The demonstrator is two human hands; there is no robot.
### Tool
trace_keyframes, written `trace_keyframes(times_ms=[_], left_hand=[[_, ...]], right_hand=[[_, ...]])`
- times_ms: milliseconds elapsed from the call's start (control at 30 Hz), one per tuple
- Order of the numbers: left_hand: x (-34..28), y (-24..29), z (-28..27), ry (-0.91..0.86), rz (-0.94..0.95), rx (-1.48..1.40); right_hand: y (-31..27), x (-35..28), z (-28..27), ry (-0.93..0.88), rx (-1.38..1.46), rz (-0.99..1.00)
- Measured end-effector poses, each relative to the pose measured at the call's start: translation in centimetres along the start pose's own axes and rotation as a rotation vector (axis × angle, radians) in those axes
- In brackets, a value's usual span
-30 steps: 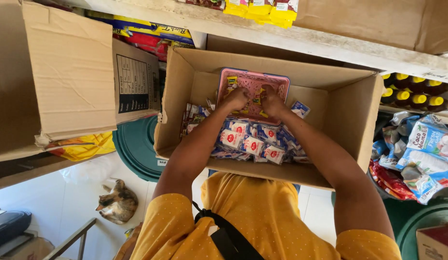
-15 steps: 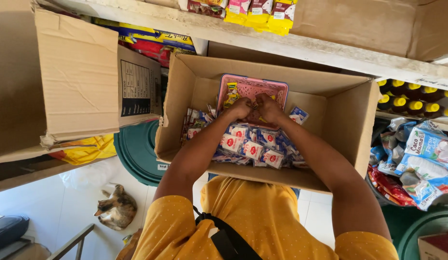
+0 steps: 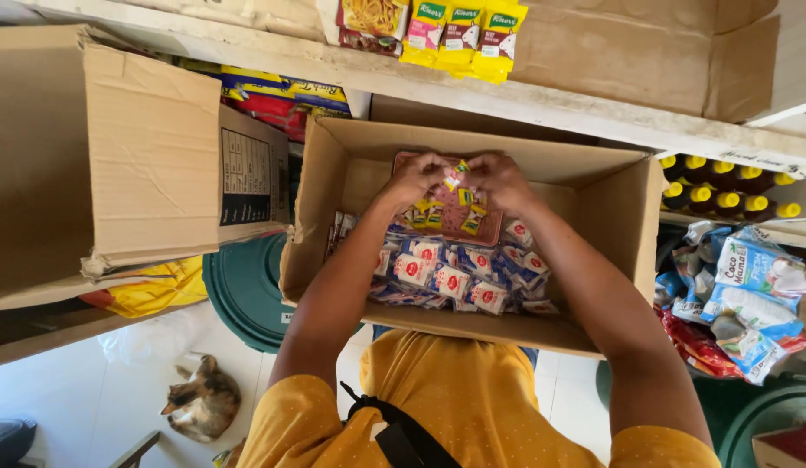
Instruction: Organizing and stocking small seasoning packets from a box onto retail shelves.
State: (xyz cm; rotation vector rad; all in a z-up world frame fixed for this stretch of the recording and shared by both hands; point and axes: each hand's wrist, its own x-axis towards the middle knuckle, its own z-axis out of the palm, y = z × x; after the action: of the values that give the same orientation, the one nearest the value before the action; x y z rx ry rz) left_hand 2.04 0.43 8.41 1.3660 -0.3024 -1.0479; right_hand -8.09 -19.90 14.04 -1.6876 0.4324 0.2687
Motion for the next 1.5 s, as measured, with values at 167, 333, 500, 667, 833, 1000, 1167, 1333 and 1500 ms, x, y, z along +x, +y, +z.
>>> trace_keyframes(times_ms=[167,333,500,667,833,1000,1167,1333,1500], left_hand=[[-0.5,1.5,0.6,-0.119,0.142,0.009],[-0.9,1.6,0.5,-0.114,0.1,0.143],[-1.6,2.8,0.2,-0.156,0.093,0.121],[-1.6,2.8,1.2,-0.166,0.063,0.034],[-1.6,2.2,0.7,-0.233,0.097,-0.078],[-1.3,1.5,0.3,-0.278,0.104,-0.13],[-0.7,0.9,0.5,-0.255,0.106,-0.047],[-1.4,2.2,2.4,-0.2,0.103,-0.036],[-1.7,3.0,2.8,-0.029,0.013,-0.162]], right_hand=[[-2.1,-0.8,-1.5,-0.066,0.112,0.067],[-1.7,-0.8,-2.8,-0.069,0.09,0.09],[-3.4,-1.8,-1.9,-0.082,0.174,0.173],[-5.3,-3.1,-0.3,-0.116,0.07,0.245],[-2.6,-2.3,-0.8,-0.164,0.024,0.16],[-2.9,-2.1,-0.6,-0.178,0.022,0.101],[-2.4,-1.4,-1.0,-0.037,0.157,0.018],[-2.4,-1.7,-1.1,0.065,0.093,-0.121],[-2.8,-1.9,-1.3,0.054,0.092,-0.102]])
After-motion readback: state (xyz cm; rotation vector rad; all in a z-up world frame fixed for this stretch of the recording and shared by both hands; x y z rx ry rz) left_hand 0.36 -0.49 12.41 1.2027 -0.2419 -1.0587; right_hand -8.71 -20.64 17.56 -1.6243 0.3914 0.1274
